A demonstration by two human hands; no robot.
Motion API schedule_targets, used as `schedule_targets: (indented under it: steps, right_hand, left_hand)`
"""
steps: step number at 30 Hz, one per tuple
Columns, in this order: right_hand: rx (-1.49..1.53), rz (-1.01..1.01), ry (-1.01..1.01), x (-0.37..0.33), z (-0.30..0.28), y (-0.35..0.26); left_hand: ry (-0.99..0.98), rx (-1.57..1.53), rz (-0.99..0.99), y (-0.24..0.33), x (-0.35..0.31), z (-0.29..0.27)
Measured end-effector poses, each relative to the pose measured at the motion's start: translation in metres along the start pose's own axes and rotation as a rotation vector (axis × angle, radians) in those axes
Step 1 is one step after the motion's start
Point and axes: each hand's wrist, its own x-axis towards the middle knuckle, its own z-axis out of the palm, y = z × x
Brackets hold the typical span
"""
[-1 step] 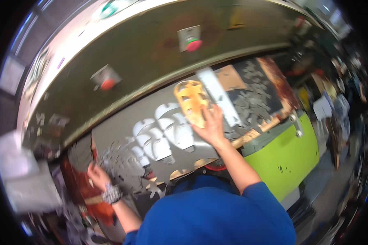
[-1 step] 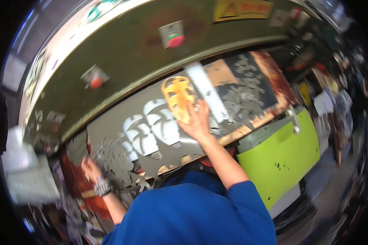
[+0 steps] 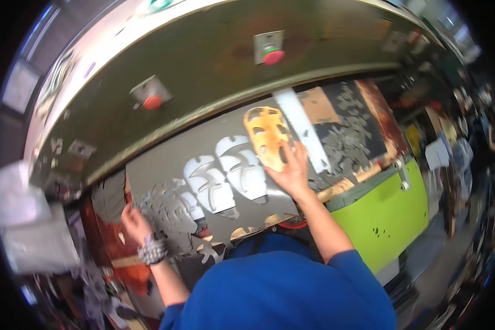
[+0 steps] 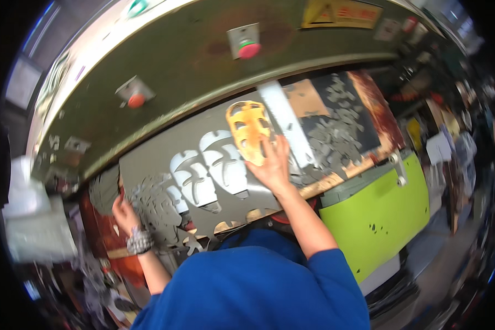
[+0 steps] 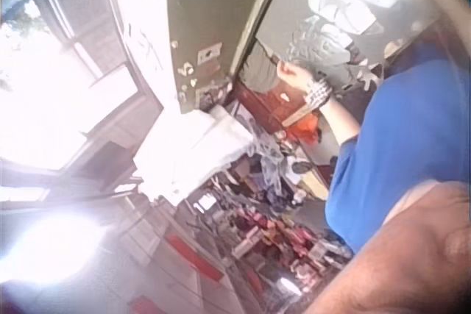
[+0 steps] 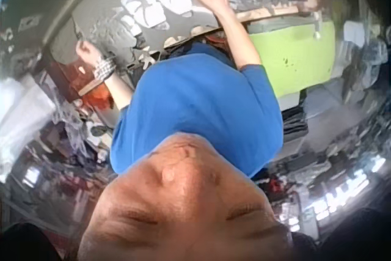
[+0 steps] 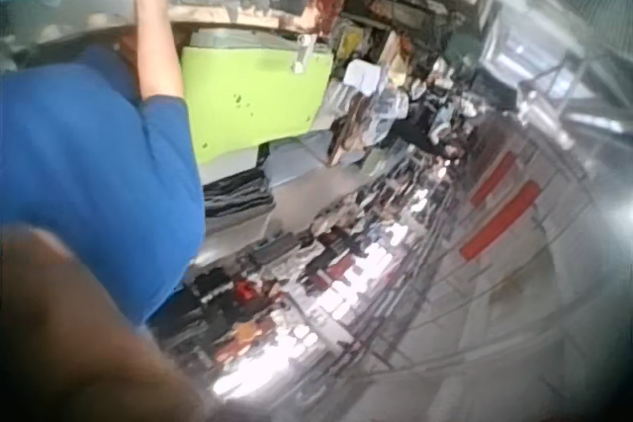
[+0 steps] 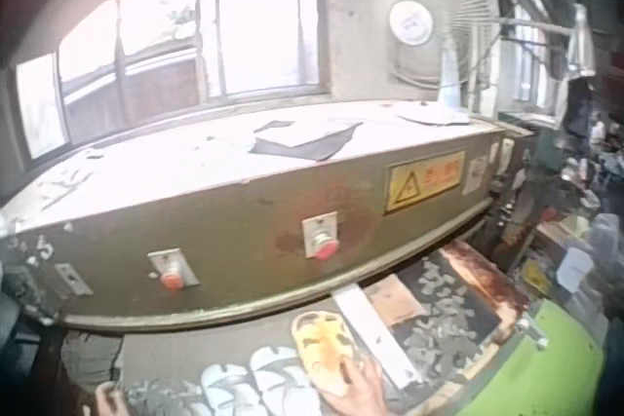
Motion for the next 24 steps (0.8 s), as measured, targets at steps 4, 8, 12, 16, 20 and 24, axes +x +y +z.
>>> schedule_targets:
  steps: [4, 8, 12, 16, 20, 24]
  right_hand:
    - [0.322, 0.271, -0.025, 0.011, -0.018, 0.002]
    - [1.200, 0.714, -0.025, 0.041, -0.051, 0.010]
    - [1.287, 0.864, 0.040, 0.043, -0.060, 0.011]
    - [1.343, 0.858, 0.079, 0.040, -0.053, 0.025]
    - [1.763, 0.856, 0.116, 0.046, -0.076, 0.056]
    - [0.894, 0.620, 0.483, 0.024, -0.114, 0.088]
  left_hand:
    - [-0.452, -0.200, 0.057, 0.106, -0.021, 0.096]
    - [-0.878, -0.393, 0.181, 0.206, -0.045, 0.181]
    - [-1.197, -0.404, -0.064, 0.266, -0.060, 0.245]
    - [-1.220, -0.578, -0.141, 0.286, -0.074, 0.283]
    - [-0.941, -0.833, -0.462, 0.291, 0.002, 0.263]
    - [-0.563, -0.944, -0.258, 0.269, 0.132, 0.168]
